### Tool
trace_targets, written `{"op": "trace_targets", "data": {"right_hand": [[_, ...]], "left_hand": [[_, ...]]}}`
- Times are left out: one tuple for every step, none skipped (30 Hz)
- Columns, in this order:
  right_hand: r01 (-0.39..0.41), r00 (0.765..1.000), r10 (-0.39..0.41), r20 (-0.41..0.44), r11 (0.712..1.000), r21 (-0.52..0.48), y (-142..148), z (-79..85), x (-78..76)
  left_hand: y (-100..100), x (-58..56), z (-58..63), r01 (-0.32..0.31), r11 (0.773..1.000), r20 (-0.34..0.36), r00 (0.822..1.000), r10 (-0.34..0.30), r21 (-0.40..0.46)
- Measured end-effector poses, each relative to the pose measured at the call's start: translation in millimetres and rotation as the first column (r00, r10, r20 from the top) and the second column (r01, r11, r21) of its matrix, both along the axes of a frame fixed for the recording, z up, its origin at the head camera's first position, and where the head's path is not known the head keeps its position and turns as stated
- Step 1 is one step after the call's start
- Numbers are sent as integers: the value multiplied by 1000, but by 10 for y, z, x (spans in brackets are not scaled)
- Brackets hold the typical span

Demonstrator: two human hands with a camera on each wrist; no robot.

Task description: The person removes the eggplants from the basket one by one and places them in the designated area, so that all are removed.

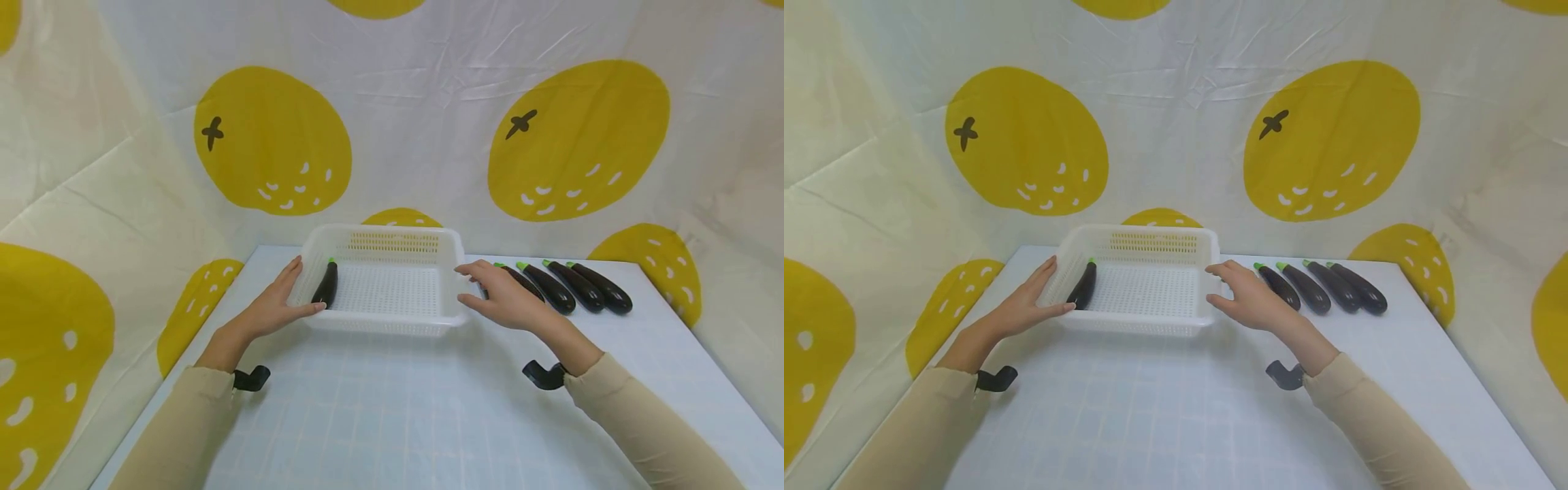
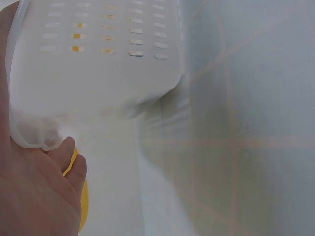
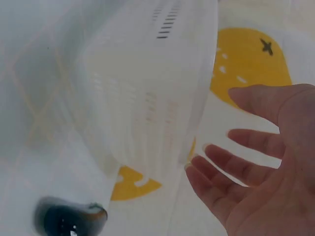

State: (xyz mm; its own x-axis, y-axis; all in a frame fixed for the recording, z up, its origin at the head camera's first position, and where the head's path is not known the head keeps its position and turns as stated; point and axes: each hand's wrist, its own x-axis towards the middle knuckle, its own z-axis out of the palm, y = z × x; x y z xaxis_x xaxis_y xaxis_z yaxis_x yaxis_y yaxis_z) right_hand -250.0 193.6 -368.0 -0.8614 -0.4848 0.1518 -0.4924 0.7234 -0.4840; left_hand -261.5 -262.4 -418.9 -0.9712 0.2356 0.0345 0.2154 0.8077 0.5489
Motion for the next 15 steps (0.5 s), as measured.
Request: {"op": "trace_targets", "data": {"right_hand": [[-9,1000,10,2,1000,-5,-53,2,0],[-16,1000,16,8,1000,-8,-108,5,-1],[-24,1000,24,13,1000,-14,-163,9,-4],[-34,999,34,18,999,-20,-215,13,-8],[-42,999,42,23,999,-20,-269,18,-12],[-54,998,54,24,998,-19,-323,18,-17],[-68,997,68,21,998,-17,-373,15,-24],[-83,996,83,21,996,-19,-423,9,-34],[-101,995,101,17,995,-18,-472,-2,-44],[-122,992,122,11,992,-19,-520,-15,-55],[-144,990,144,4,989,-21,-569,-30,-65],[-161,987,161,-2,987,-21,-620,-47,-75],[-176,984,176,-5,984,-25,-672,-58,-87],[-186,982,186,-5,982,-26,-726,-73,-99],[-196,981,196,-3,980,-28,-782,-86,-108]], "left_hand": [[0,-1,-3,0,1000,-5,1000,0,-1],[0,-2,-5,1,1000,-8,1000,-1,-3],[-1,-4,-6,1,1000,-12,1000,-1,-6],[-1,-4,-4,2,1000,-14,1000,-2,-6],[1,-3,-2,1,1000,-14,1000,-2,-6],[2,-2,1,2,1000,-13,1000,-2,-5],[5,1,5,4,1000,-12,1000,-4,-4],[8,5,7,4,1000,-11,1000,-5,-6],[10,8,9,4,1000,-10,1000,-5,-6],[12,12,10,5,1000,-10,1000,-5,-7],[14,16,9,4,1000,-8,1000,-4,-6],[14,20,5,3,1000,-6,1000,-3,-5],[16,21,7,2,1000,-6,1000,-2,-4],[18,23,7,0,1000,-6,1000,0,-3],[19,24,5,-1,1000,-4,1000,1,-1]]}}
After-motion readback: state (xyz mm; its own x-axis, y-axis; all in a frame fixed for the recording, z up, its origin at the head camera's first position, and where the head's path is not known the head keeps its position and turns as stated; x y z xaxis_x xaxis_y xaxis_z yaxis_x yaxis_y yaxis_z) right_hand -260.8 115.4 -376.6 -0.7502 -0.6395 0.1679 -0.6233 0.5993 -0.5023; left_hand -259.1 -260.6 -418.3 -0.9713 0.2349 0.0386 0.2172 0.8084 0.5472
